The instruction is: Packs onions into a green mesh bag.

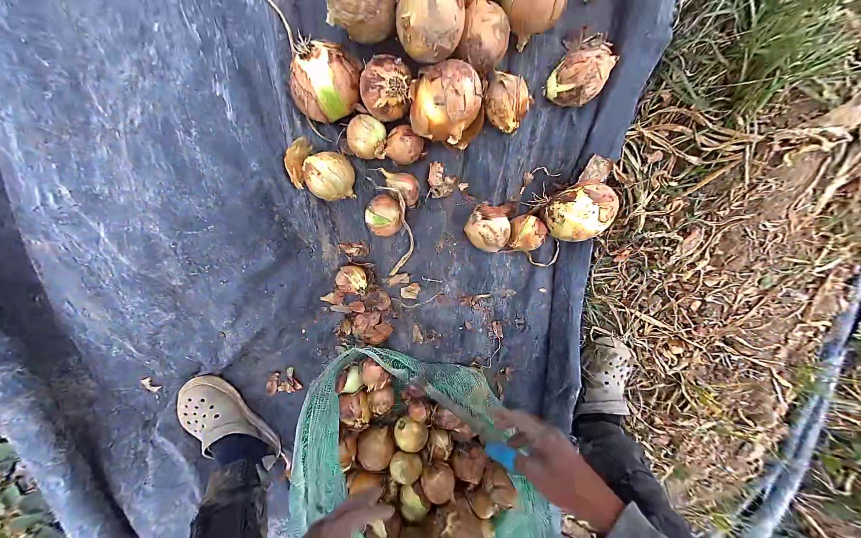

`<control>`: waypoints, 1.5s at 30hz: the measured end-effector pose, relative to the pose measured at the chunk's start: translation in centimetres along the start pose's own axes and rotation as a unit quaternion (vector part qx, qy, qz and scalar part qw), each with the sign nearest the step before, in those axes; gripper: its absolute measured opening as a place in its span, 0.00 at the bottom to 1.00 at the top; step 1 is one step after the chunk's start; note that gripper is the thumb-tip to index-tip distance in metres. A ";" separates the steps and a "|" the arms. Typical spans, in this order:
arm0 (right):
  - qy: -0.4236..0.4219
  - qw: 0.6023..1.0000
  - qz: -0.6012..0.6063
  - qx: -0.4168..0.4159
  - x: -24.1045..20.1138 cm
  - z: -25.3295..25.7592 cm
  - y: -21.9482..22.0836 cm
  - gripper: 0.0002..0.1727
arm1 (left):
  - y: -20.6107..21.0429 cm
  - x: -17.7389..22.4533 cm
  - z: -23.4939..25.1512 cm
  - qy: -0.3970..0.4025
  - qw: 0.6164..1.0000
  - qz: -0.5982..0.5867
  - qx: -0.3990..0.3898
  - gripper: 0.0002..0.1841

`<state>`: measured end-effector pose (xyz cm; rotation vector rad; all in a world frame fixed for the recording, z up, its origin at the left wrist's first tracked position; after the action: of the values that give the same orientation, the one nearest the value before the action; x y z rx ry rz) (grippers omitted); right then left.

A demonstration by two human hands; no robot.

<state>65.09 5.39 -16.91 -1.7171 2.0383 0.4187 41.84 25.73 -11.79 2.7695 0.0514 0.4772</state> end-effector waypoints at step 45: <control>0.021 0.893 -0.337 0.297 -7.2 18.3 -28.0 0.45 | -22.0 24.1 18.8 0.178 0.766 0.415 0.458 0.33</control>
<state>96.03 15.40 -27.52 -1.8599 1.2526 -0.4296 71.27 42.77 -27.92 3.4197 -1.2173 1.5499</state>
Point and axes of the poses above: each hand's wrist, its own z-axis towards the middle knuckle, its own y-axis out of the palm, x = y × z, the point moved 8 cm from there along z, towards the middle knuckle, and after that the axes turned 7 degrees about -y, right-handed, at the moved point
